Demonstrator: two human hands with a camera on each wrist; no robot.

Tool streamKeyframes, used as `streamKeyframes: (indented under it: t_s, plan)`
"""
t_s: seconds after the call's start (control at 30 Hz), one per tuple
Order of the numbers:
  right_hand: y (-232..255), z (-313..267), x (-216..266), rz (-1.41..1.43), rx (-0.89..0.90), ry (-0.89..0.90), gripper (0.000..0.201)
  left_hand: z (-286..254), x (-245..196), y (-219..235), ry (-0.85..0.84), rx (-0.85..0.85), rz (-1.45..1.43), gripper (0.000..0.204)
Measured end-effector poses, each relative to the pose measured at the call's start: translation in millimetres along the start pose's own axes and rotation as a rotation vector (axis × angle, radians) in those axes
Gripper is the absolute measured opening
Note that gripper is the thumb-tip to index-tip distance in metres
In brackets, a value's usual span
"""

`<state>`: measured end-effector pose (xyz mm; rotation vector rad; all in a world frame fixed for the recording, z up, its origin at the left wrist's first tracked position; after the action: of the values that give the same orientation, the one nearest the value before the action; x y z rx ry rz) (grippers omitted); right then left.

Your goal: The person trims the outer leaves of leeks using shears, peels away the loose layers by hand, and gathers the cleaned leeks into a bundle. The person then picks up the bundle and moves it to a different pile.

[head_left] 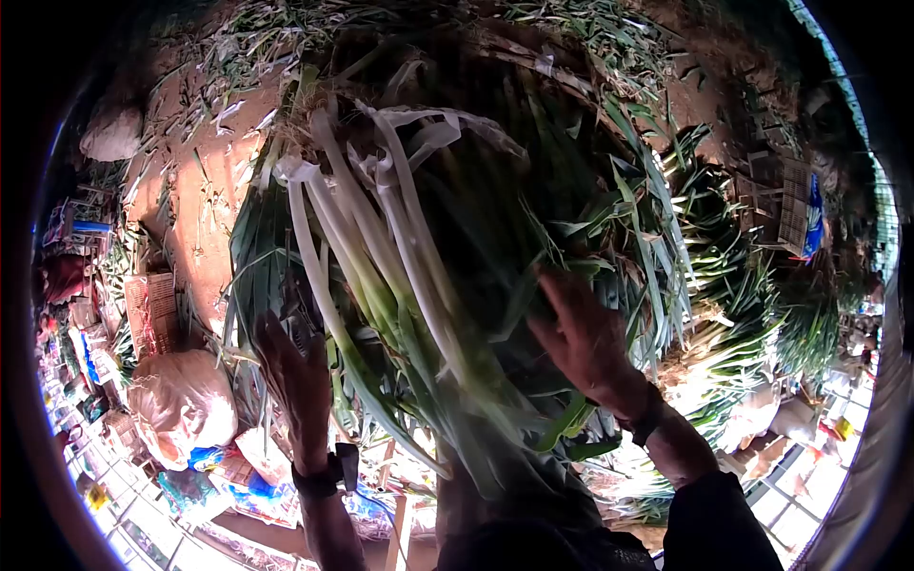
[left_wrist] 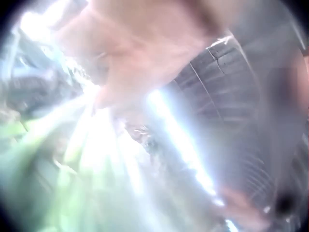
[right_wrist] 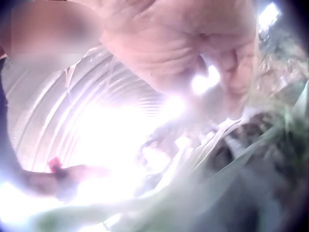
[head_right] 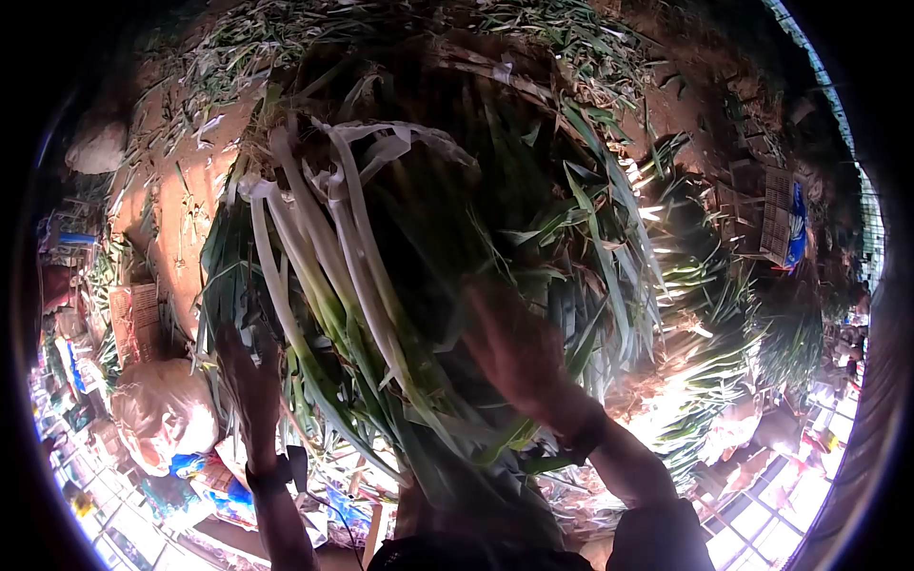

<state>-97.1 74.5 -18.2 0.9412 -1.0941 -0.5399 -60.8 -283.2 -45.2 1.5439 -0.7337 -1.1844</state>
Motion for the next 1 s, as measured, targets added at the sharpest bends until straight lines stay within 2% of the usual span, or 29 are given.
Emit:
streamKeyframes:
  t_s: [0.03, 0.07, 0.1, 0.13, 0.17, 0.2, 0.23, 0.27, 0.3, 0.33, 0.37, 0.43, 0.5, 0.53, 0.57, 0.63, 0.7, 0.77, 0.83, 0.9, 0.93, 0.97, 1.0]
  plan:
    - [4.9, 9.0, -21.1, 0.009, -0.091, -0.096, 0.05, -1.8, -28.1, 4.8, -0.157, -0.09, -0.08, 0.067]
    - [0.2, 15.4, -42.6, 0.01, -0.093, -0.095, 0.05, -8.5, -48.2, -5.9, -0.245, -0.094, -0.113, 0.064]
    - [-14.3, 19.3, -70.0, 0.039, 0.027, -0.167, 0.048, -14.5, -77.8, -12.5, -0.298, -0.079, -0.265, 0.061]
    - [-27.6, 15.7, -92.0, 0.065, 0.147, -0.241, 0.046, -18.1, -109.8, -16.8, -0.379, -0.007, -0.217, 0.057]
    - [-34.3, 8.9, -102.9, 0.064, 0.141, -0.242, 0.046, -21.1, -138.5, -21.8, -0.445, 0.095, -0.24, 0.063]
    - [-43.4, 4.4, -107.6, -0.033, 0.201, -0.165, 0.039, -26.1, -156.0, -41.0, -0.516, 0.213, -0.242, 0.065]
    - [-47.0, 5.4, -106.4, -0.127, 0.261, -0.084, 0.033, -24.3, -161.9, -49.2, -0.514, 0.209, -0.235, 0.065]
    - [-40.9, 1.5, -110.8, -0.118, 0.266, -0.081, 0.033, -26.2, -167.0, -60.3, -0.569, 0.312, -0.121, 0.063]
    - [-26.7, -4.0, -112.4, -0.013, 0.39, -0.133, 0.025, -30.7, -170.1, -70.7, -0.63, 0.423, -0.011, 0.062]
    - [-11.0, -11.1, -118.1, 0.087, 0.508, -0.188, 0.021, -31.1, -169.8, -75.9, -0.638, 0.429, -0.014, 0.062]
    - [5.3, -18.1, -127.1, 0.084, 0.509, -0.194, 0.021, -29.3, -165.8, -79.0, -0.625, 0.421, -0.056, 0.06]
    - [24.6, -50.8, -141.2, 0.494, 0.722, -0.415, 0.024, -30.7, -157.5, -83.9, -0.606, 0.431, -0.095, 0.059]
    - [61.0, -72.3, -137.3, 0.606, 0.526, -0.159, 0.024, -32.1, -154.5, -87.2, -0.626, 0.4, -0.065, 0.055]
    - [72.8, -75.5, -140.7, 0.829, 0.623, -0.293, 0.025, -30.7, -154.8, -89.3, -0.632, 0.41, -0.069, 0.055]
    - [73.6, -116.1, -167.4, 0.827, 0.557, -0.475, 0.028, -29.7, -155.2, -92.4, -0.632, 0.429, -0.038, 0.057]
    - [114.4, -120.7, -157.2, 0.7, 0.528, -0.667, 0.025, -32.4, -154.3, -97.2, -0.638, 0.47, -0.01, 0.058]
    - [148.6, -156.4, -181.2, 0.809, 0.367, -1.099, 0.017, -30.6, -152.0, -99.1, -0.621, 0.484, 0.0, 0.061]
    - [196.1, -224.4, -233.0, 0.725, -0.009, -1.083, 0.012, -31.2, -152.8, -98.2, -0.636, 0.481, 0.004, 0.059]
    - [253.9, -345.3, -316.9, 0.745, -0.372, -1.297, 0.016, -29.6, -156.6, -98.4, -0.654, 0.466, -0.001, 0.057]
    - [325.4, -443.0, -320.5, -0.341, -0.303, -0.659, 0.027, -29.5, -157.9, -96.8, -0.672, 0.421, -0.015, 0.054]
    - [368.4, -534.1, -366.7, -0.131, -0.478, -1.148, 0.036, -29.9, -158.8, -98.0, -0.675, 0.426, -0.013, 0.054]
    - [401.3, -609.8, -391.7, 0.083, -0.747, -1.605, 0.046, -30.0, -158.8, -99.5, -0.658, 0.443, -0.032, 0.054]
    - [426.8, -691.9, -433.4, -0.506, -0.425, -1.188, 0.048, -27.8, -157.3, -98.1, -0.632, 0.453, -0.043, 0.054]
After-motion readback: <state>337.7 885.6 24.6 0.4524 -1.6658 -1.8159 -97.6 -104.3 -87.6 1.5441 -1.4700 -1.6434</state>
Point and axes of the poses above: each hand's wrist, its own z-axis towards the middle knuckle, its own y-axis out of the back of the hand, x = y × z, the point moved 4 cm from there along z, towards the middle knuckle, and after that the axes turned 3 degrees about y, right-handed, at the moved point
